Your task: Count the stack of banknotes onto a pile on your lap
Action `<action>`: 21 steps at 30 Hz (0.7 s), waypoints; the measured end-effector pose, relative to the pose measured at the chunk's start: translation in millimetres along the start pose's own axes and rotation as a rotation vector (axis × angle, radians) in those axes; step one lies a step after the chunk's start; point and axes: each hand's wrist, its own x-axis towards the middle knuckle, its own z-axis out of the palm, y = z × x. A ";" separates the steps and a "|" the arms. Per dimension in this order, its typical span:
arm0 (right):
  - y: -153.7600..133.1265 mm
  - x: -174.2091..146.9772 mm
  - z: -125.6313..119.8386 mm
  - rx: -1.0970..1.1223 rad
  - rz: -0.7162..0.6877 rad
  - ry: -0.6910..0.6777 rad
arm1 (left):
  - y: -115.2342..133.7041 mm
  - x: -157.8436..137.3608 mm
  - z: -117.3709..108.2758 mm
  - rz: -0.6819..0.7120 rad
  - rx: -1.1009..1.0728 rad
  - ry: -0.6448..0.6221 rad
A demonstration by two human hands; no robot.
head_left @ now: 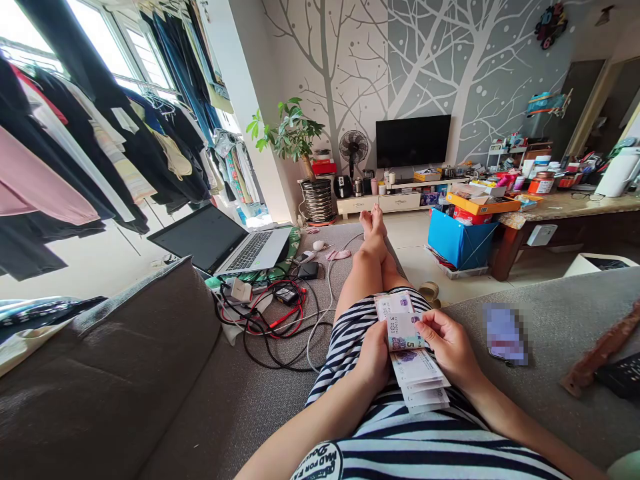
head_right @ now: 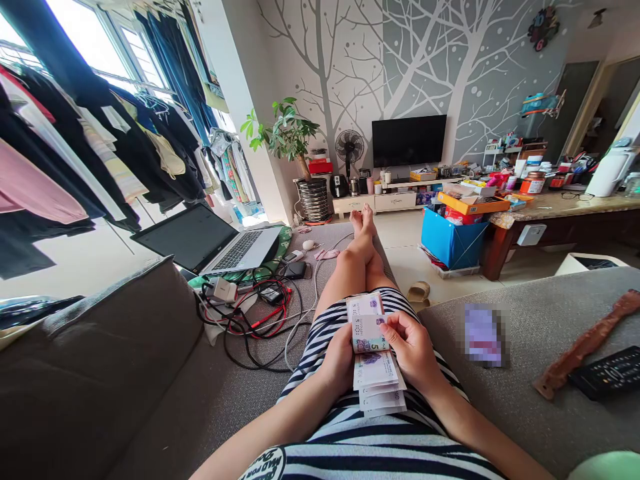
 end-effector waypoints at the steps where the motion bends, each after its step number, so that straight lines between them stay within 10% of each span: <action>1: -0.4 -0.3 0.0 -0.004 -0.002 -0.004 | 0.6 -0.6 0.7 -0.002 0.004 -0.006; 21: 15.1 6.4 -3.8 -0.093 0.031 0.043 | 5.7 -5.1 3.2 0.007 0.010 0.041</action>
